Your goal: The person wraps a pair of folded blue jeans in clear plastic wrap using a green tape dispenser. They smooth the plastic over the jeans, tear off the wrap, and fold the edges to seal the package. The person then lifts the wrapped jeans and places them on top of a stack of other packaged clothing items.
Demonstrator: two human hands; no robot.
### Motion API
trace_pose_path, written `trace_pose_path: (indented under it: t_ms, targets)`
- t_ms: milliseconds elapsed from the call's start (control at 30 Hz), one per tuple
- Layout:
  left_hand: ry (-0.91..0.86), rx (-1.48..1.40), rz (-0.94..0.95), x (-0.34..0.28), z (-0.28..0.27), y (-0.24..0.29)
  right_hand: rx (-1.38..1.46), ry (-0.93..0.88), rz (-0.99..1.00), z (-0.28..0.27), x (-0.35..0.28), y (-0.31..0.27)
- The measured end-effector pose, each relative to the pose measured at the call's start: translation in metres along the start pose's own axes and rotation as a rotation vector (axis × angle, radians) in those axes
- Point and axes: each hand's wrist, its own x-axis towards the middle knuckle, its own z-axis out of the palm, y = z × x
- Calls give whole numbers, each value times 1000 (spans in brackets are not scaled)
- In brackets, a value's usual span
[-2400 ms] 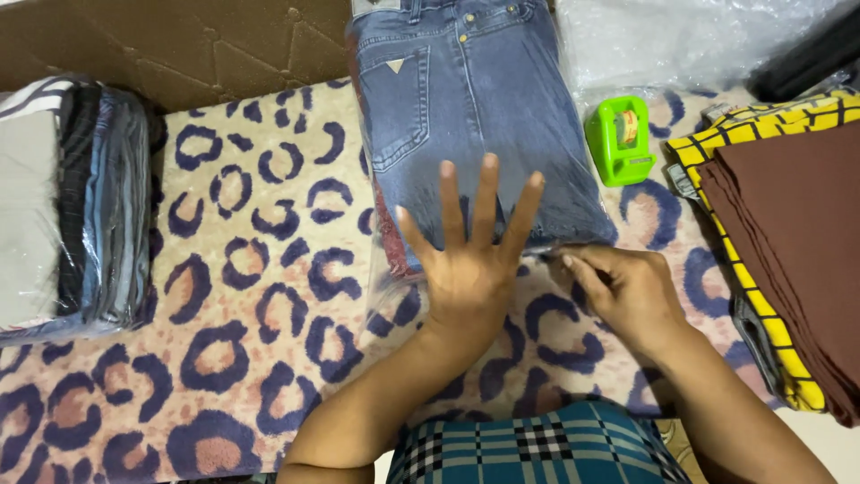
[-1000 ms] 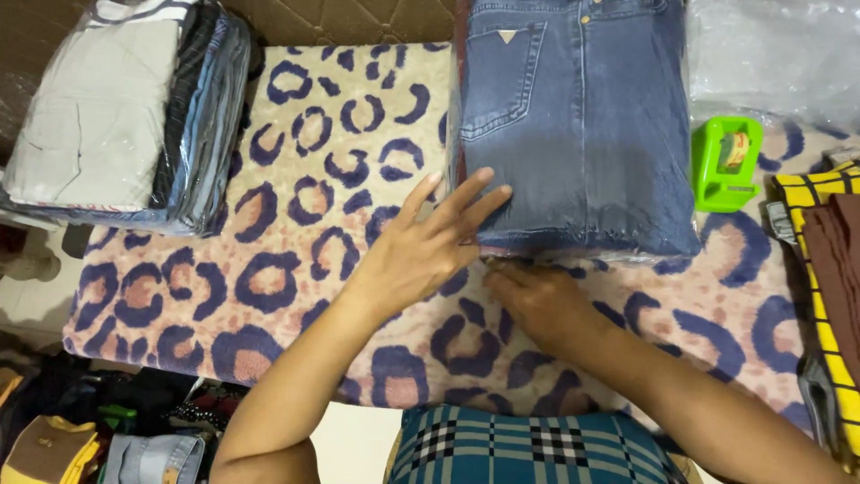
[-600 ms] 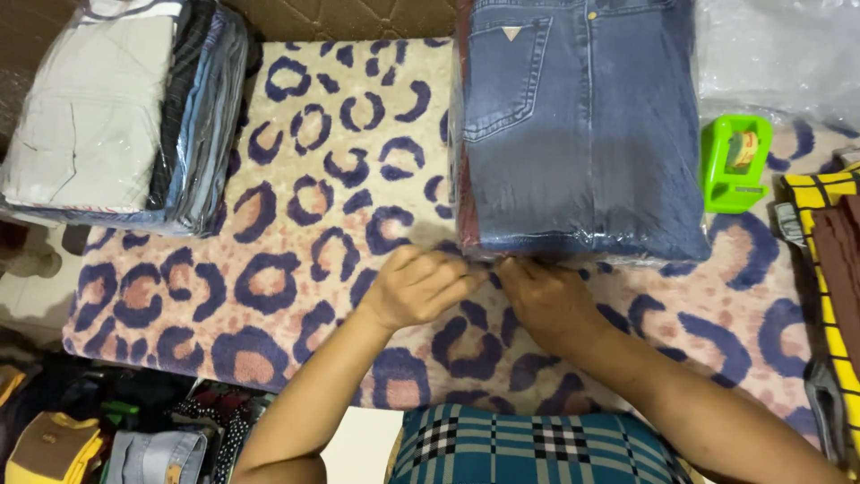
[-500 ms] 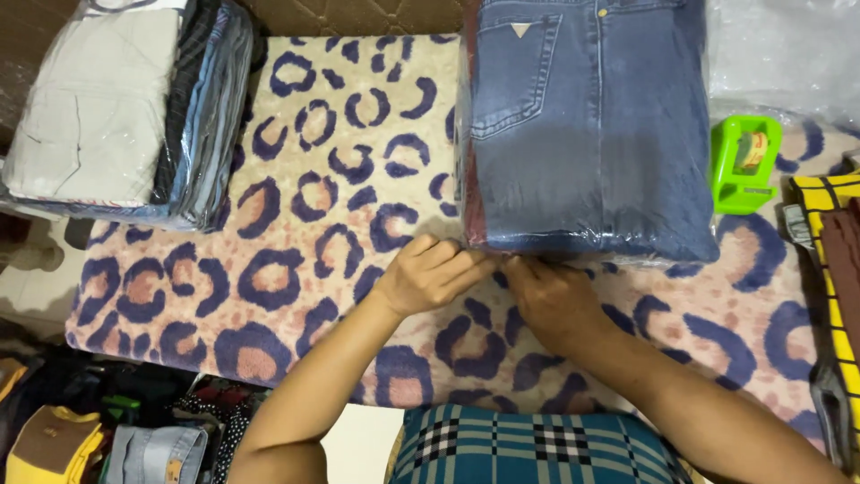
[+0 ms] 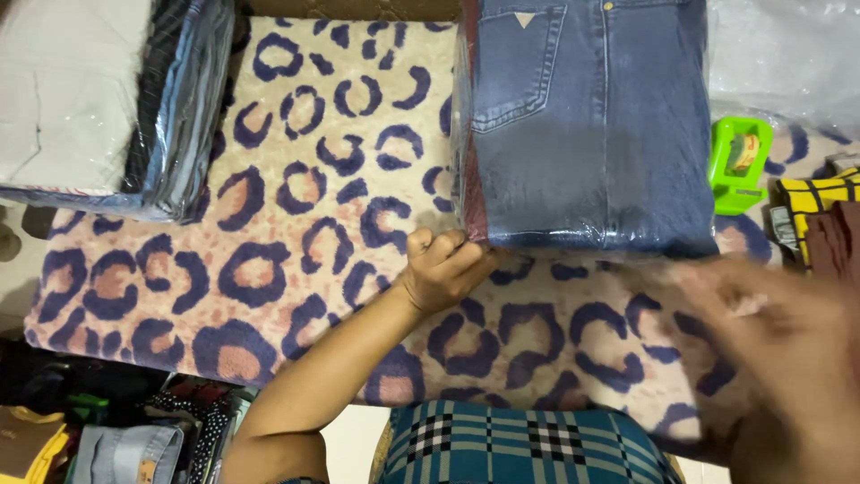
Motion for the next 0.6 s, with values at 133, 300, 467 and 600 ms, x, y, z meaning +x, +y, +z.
trace_pose_path:
  t_ms: [133, 300, 467, 600]
  targets:
    - [15, 45, -75, 7, -1, 7, -113, 506, 241, -50, 15, 114]
    - [-11, 66, -90, 12, -7, 8, -437, 395, 363, -75, 55, 154]
    - [-70, 56, -82, 5, -6, 8, -399, 292, 636, -71, 74, 143]
    - [-42, 77, -88, 2, -3, 9, -363, 293, 688, -71, 83, 145]
